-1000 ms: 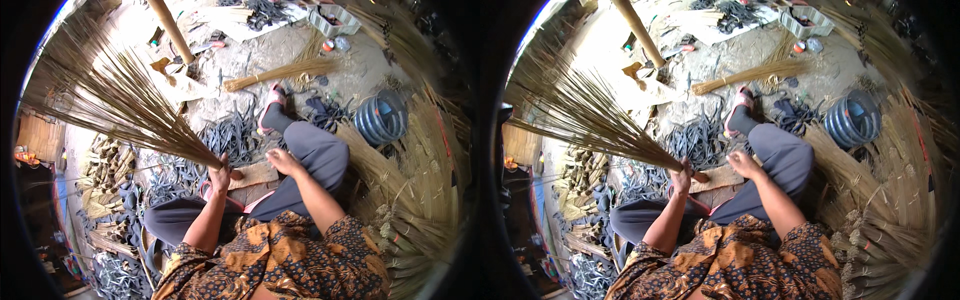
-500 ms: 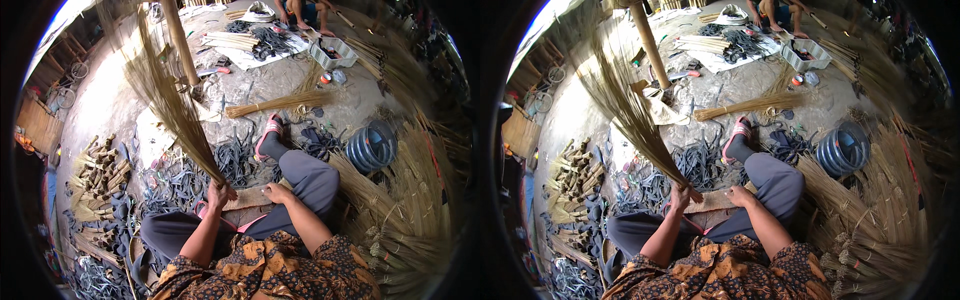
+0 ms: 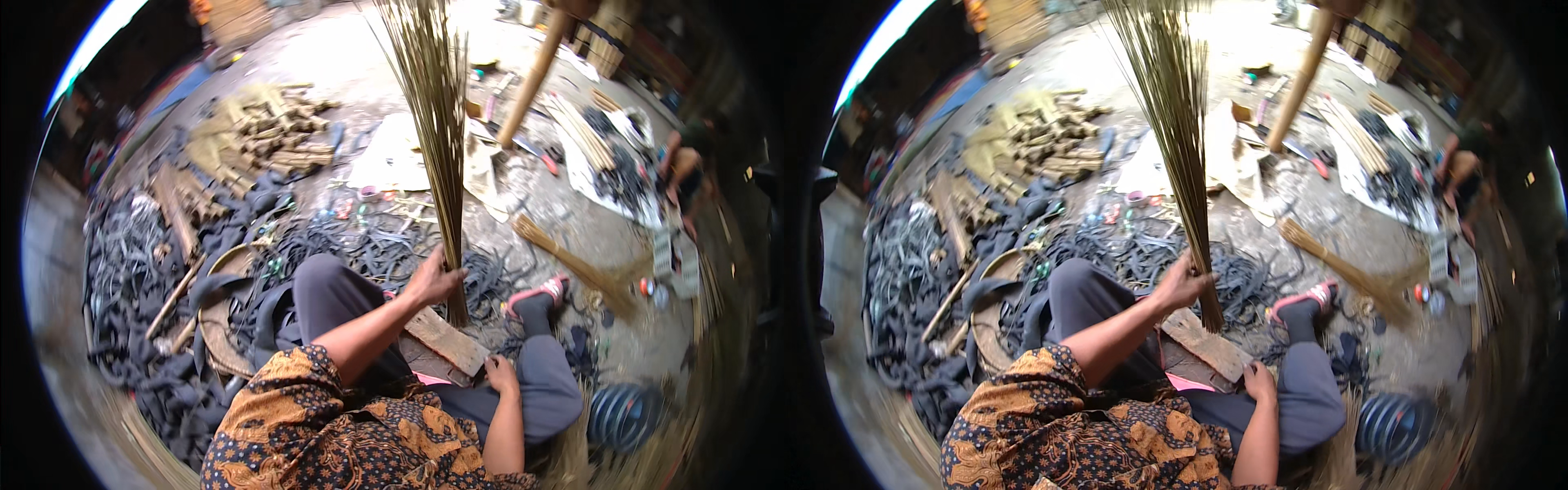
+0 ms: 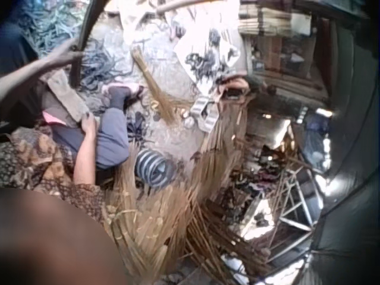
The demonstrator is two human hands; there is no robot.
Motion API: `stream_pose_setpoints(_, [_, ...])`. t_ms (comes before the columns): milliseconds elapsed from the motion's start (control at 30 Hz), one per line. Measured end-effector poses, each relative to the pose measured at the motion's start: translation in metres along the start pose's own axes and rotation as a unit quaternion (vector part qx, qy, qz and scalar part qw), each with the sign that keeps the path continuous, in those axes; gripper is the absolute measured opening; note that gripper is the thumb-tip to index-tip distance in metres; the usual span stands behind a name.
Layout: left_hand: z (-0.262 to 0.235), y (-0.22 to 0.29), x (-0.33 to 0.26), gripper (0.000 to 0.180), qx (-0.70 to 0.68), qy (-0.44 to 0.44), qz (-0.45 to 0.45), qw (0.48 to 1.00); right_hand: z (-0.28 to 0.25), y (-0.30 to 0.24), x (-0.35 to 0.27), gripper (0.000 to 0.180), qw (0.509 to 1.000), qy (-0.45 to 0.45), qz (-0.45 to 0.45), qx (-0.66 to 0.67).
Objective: The person gathers thin sticks, aligns them into bundles, and ties them with black strips. The person repeats this process multiple times, placing finished bundles aside.
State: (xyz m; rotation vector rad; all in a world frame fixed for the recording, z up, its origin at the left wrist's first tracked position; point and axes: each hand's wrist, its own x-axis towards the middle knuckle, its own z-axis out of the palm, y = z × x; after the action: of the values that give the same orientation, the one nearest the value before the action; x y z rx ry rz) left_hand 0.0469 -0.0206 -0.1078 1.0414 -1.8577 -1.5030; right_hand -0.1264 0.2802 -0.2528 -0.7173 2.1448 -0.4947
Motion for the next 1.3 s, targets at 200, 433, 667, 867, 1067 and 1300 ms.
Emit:
stream_pose_setpoints(200, [-0.275,0.038,0.094,0.046,0.031,0.18,0.025,0.983,0.0,0.012,0.004,0.044,1.0,-0.011,-0.002,0.026])
stream_pose_setpoints(433, [-0.506,0.043,0.208,0.071,-0.193,0.283,0.176,0.923,-0.006,-0.023,-0.011,0.045,0.998,0.033,-0.038,0.031])
stream_pose_setpoints(667, [-0.277,0.004,0.298,0.06,-0.177,-0.041,0.104,0.978,-0.099,-0.052,-0.09,0.027,0.931,0.322,-0.137,0.105])
stream_pose_setpoints(867, [-0.103,-0.051,0.344,0.06,-0.003,-0.094,0.026,0.995,-0.147,-0.011,-0.212,0.024,0.827,0.544,-0.004,0.144])
stream_pose_setpoints(1067, [-0.001,-0.106,0.348,0.043,0.039,-0.141,-0.037,0.989,-0.12,0.071,-0.361,0.024,0.678,0.698,0.153,0.173])
stream_pose_setpoints(1300, [0.014,-0.1,0.327,0.056,0.063,-0.269,-0.137,0.951,-0.049,0.119,-0.531,0.041,0.422,0.763,0.384,0.303])
